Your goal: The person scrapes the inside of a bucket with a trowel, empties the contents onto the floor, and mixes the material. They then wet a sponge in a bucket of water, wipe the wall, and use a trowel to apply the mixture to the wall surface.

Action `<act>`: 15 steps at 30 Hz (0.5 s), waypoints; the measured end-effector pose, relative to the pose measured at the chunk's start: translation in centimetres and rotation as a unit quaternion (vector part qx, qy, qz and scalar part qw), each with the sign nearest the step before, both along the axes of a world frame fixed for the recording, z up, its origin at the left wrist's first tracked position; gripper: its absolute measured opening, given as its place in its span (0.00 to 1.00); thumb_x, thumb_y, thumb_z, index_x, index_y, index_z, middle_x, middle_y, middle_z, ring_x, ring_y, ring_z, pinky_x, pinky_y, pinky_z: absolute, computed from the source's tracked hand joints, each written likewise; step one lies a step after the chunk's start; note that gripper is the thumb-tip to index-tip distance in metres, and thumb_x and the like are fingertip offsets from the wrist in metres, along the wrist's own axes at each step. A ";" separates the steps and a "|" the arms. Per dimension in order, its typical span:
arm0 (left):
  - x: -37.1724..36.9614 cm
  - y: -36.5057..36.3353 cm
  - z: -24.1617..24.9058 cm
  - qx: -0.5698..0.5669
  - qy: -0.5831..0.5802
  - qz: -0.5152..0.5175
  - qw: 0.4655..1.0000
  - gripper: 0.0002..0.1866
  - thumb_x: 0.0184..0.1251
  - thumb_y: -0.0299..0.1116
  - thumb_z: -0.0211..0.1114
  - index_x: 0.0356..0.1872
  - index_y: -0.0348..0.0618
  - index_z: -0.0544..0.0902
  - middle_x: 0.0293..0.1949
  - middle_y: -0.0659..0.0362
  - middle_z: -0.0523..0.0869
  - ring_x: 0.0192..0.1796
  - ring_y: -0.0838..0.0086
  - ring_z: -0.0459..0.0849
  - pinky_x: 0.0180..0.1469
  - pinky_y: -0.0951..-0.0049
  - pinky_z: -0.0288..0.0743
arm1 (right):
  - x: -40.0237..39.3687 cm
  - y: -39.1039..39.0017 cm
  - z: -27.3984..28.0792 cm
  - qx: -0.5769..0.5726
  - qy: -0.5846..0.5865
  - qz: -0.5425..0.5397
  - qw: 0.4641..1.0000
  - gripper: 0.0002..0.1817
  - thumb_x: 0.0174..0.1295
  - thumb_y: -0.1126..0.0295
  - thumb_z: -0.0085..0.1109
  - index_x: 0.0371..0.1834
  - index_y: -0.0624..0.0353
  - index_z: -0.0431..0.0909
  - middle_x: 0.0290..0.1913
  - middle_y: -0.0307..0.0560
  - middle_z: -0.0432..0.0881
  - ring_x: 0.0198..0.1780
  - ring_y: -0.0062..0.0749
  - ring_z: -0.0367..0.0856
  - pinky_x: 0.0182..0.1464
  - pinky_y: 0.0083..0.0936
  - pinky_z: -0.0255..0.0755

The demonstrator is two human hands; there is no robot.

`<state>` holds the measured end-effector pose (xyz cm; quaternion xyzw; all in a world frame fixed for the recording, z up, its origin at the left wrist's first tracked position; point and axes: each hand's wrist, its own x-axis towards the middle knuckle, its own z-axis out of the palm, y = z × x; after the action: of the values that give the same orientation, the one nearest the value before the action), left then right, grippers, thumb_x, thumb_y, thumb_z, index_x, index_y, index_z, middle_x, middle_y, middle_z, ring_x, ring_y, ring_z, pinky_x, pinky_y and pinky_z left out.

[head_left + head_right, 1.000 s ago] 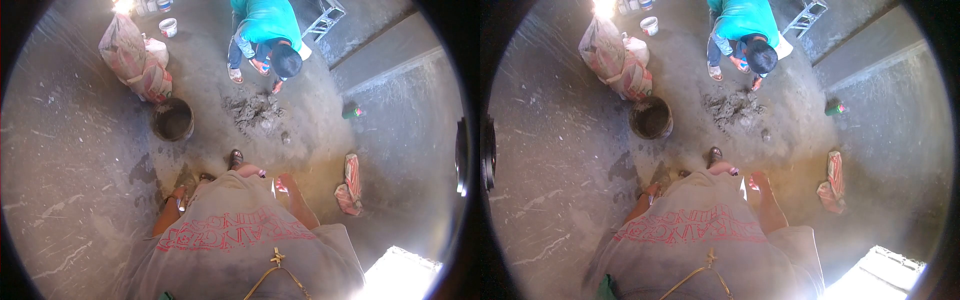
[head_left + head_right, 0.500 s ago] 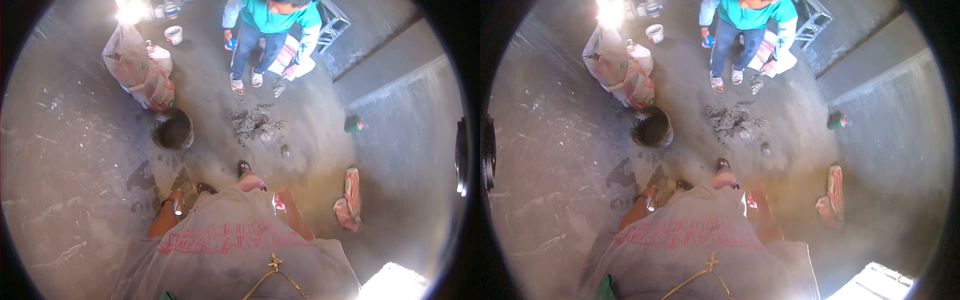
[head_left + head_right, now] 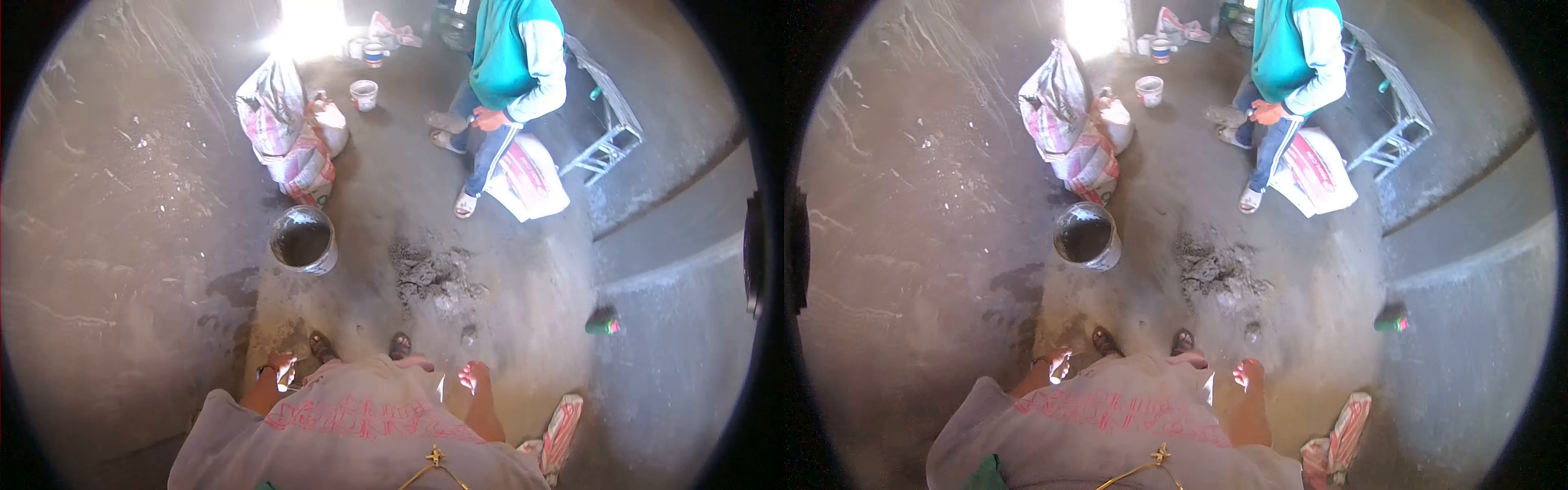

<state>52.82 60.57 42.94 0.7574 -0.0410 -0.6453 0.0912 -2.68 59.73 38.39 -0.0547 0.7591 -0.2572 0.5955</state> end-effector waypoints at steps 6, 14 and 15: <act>-1.5 7.0 -1.5 -0.063 -0.076 -0.103 0.990 0.12 0.65 0.42 0.48 0.36 0.49 0.76 0.23 0.56 0.75 0.20 0.67 0.73 0.22 0.65 0.68 | -4.0 -3.0 -2.8 0.038 0.012 0.069 0.997 0.07 0.58 0.69 0.50 0.39 0.56 0.70 0.28 0.46 0.75 0.21 0.35 0.76 0.22 0.34 0.73; -3.3 10.3 3.8 -0.103 -0.137 0.027 0.985 0.17 0.61 0.45 0.53 0.45 0.45 0.73 0.35 0.53 0.77 0.34 0.64 0.77 0.36 0.62 0.71 | 2.4 -11.7 -3.3 -0.012 -0.067 0.143 0.987 0.08 0.60 0.68 0.48 0.40 0.56 0.70 0.31 0.49 0.76 0.25 0.38 0.78 0.23 0.35 0.75; -2.2 9.0 4.9 -0.152 -0.180 0.014 0.972 0.18 0.60 0.45 0.54 0.46 0.45 0.73 0.36 0.52 0.77 0.35 0.63 0.77 0.37 0.61 0.71 | 2.8 -12.1 -3.4 -0.034 -0.093 0.153 0.983 0.10 0.60 0.66 0.48 0.41 0.57 0.68 0.31 0.49 0.76 0.25 0.36 0.78 0.22 0.31 0.74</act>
<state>50.60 69.56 47.82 0.8388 -0.1438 -0.4830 0.2058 0.09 47.60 34.96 -0.1660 0.6738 -0.1926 0.6938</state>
